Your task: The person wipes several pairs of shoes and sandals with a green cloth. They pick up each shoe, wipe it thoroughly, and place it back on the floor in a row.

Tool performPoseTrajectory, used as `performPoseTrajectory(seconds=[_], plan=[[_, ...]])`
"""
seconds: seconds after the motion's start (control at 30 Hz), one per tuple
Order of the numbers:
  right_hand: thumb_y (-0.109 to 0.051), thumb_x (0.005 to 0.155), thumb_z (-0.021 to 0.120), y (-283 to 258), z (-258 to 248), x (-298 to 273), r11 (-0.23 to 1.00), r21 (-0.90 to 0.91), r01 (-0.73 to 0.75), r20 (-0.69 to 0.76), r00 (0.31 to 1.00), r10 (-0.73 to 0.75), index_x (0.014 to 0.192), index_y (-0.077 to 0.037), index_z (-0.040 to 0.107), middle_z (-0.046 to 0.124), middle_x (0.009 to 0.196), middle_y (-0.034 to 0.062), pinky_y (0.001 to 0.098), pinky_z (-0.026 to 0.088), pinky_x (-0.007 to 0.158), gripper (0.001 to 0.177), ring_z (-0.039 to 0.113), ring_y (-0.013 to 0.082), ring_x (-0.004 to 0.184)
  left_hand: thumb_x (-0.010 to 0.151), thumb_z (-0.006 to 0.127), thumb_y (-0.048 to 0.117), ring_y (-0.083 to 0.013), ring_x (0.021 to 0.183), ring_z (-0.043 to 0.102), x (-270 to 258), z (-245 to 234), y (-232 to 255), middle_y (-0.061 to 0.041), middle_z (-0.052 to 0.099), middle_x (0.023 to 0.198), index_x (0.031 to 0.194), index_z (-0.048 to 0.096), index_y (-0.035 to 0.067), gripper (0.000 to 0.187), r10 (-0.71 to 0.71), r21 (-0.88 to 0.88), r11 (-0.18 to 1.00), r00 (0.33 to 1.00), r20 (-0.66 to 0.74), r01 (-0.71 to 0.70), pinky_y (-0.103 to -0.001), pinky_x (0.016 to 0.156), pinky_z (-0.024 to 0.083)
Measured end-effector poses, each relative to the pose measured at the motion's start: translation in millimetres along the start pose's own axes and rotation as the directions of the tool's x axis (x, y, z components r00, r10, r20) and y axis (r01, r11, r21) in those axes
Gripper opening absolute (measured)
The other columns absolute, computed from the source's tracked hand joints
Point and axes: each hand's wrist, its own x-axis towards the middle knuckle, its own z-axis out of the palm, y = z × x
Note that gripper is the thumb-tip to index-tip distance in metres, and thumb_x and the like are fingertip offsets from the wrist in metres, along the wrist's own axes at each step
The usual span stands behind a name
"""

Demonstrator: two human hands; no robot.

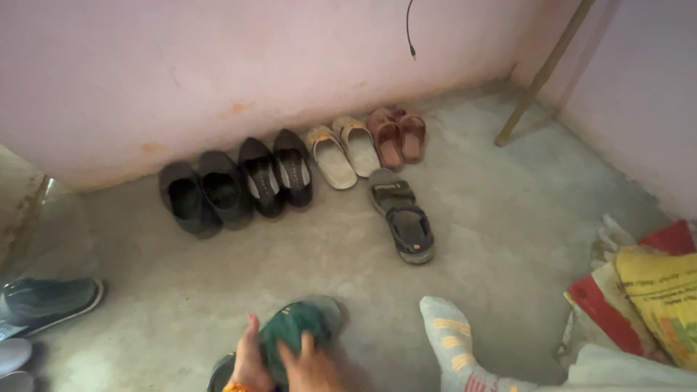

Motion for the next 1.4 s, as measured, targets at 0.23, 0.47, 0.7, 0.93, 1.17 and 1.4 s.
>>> performPoseTrajectory(seconds=[0.23,0.47,0.7,0.93,1.17,1.4], plan=[[-0.014,0.079,0.057,49.3,-72.2,-1.8,0.896,0.320,-0.308,0.456,0.879,0.140,0.122,-0.024,0.073,0.074,0.119,0.0146,0.0449,0.053,0.095,0.047,0.068,0.0339,0.111,0.092,0.050,0.078,-0.0397,0.130,0.052,0.2,15.2,2.6,-0.025,0.057,0.140,0.139,0.048,-0.007,0.097,0.069,-0.053,0.995,0.975,-0.209,-0.082,-0.051,0.111,0.039],[-0.015,0.078,0.066,9.0,-107.8,33.5,0.925,0.368,-0.095,-0.063,0.990,0.127,0.134,-0.026,0.061,0.060,0.128,0.0140,0.0473,0.052,0.092,0.058,0.063,0.0380,0.110,0.079,0.077,0.043,-0.0384,0.111,0.069,-25.0,-33.7,85.9,-0.018,0.075,0.114,0.127,0.070,0.011,0.058,0.683,0.995,-0.015,0.728,-0.064,0.102,-0.048,0.092,0.057],[-0.009,0.079,0.064,6.3,-25.8,8.0,0.856,0.072,0.512,0.246,0.823,-0.512,0.129,-0.018,0.071,0.055,0.130,0.0264,0.0518,0.053,0.081,0.051,0.064,0.0423,0.093,0.068,0.082,0.037,-0.0285,0.113,0.067,-77.0,-63.9,22.9,-0.006,0.071,0.119,0.127,0.070,0.028,0.061,0.735,0.882,-0.349,0.677,0.046,0.318,-0.041,0.095,0.055],[-0.017,0.085,0.064,-50.6,-91.3,70.5,0.833,-0.304,0.463,0.212,0.885,-0.414,0.097,-0.009,0.079,0.065,0.117,0.0199,0.0447,0.057,0.078,0.021,0.069,0.0374,0.099,0.088,0.071,0.045,-0.0319,0.108,0.069,-92.6,-38.7,11.9,-0.007,0.074,0.108,0.114,0.079,0.025,0.034,0.771,0.926,-0.140,0.625,-0.119,0.350,-0.045,0.091,0.055],[-0.008,0.070,0.064,-47.1,-70.6,-8.1,0.874,0.106,0.474,0.090,0.871,-0.483,0.123,-0.017,0.073,0.061,0.121,0.0225,0.0528,0.052,0.081,0.055,0.065,0.0421,0.100,0.086,0.064,0.043,-0.0351,0.095,0.076,-33.5,-121.5,-2.1,-0.018,0.079,0.095,0.104,0.082,0.017,0.037,0.716,0.952,-0.070,0.680,-0.161,0.298,-0.044,0.087,0.059],[-0.017,0.081,0.061,-3.6,-166.8,21.6,0.993,0.032,0.115,0.229,0.966,-0.120,0.119,-0.026,0.074,0.069,0.121,0.0095,0.0457,0.053,0.091,0.041,0.065,0.0336,0.111,0.091,0.075,0.045,-0.0456,0.110,0.060,-63.3,-64.0,-15.1,-0.024,0.070,0.106,0.112,0.072,-0.001,0.051,0.941,0.981,-0.026,0.335,-0.040,0.191,-0.050,0.088,0.048]])
